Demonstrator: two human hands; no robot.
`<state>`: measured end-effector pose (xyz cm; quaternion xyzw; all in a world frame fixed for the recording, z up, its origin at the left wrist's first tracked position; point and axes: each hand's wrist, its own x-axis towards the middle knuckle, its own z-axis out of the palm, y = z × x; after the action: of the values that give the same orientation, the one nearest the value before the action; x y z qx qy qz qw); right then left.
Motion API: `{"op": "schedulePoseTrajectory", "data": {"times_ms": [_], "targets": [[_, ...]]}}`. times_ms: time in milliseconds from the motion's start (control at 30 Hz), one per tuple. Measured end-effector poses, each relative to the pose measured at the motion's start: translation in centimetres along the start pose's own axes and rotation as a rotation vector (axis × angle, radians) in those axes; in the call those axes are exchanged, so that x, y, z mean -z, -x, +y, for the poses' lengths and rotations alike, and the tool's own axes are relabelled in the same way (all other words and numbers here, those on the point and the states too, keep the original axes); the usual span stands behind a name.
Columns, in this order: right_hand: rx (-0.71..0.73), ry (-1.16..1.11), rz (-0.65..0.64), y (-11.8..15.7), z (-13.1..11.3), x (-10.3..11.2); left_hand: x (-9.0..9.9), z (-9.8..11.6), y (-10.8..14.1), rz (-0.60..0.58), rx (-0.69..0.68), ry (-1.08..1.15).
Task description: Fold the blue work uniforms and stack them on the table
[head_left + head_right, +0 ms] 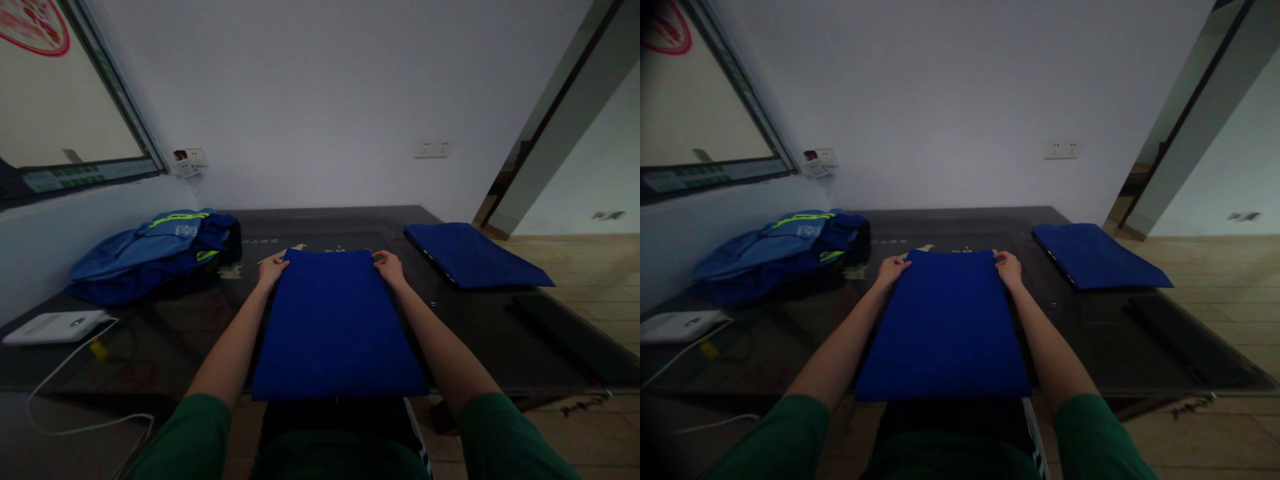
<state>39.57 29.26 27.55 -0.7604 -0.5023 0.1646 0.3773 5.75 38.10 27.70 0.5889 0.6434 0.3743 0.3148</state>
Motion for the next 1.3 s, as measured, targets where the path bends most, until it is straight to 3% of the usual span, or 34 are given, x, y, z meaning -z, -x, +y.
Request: {"op": "schedulePoseTrajectory", "data": {"times_ms": [200,333,467,533,633,1033,1200,1300], "targets": [[0.113,0.236,0.023,1.6,-0.9,-0.8,-0.2,0.3,1.7,0.052,-0.196,-0.578],[0.264,0.417,0.099,2.2,-2.8,-0.4,-0.2,2.0,2.9,0.158,-0.426,-0.715],[0.409,0.509,-0.023,2.6,-5.1,-2.2,-2.3,2.9,3.6,-0.090,-0.616,-0.678],[0.401,0.527,-0.116,2.9,-5.3,-3.8,-3.5,2.5,3.8,-0.221,-0.603,-0.713],[0.354,0.552,-0.186,3.1,-4.4,-5.6,-4.3,1.4,3.7,-0.289,-0.524,-0.774],[0.153,0.626,-0.222,1.3,-1.0,-4.1,-4.0,-0.2,1.9,-0.192,-0.260,-0.796],[0.149,0.619,-0.219,1.4,-0.8,-4.1,-3.8,0.1,2.3,-0.190,-0.214,-0.821],[0.156,0.597,-0.169,1.7,-0.8,-3.9,-3.2,0.5,2.9,-0.164,-0.267,-0.872]]}}
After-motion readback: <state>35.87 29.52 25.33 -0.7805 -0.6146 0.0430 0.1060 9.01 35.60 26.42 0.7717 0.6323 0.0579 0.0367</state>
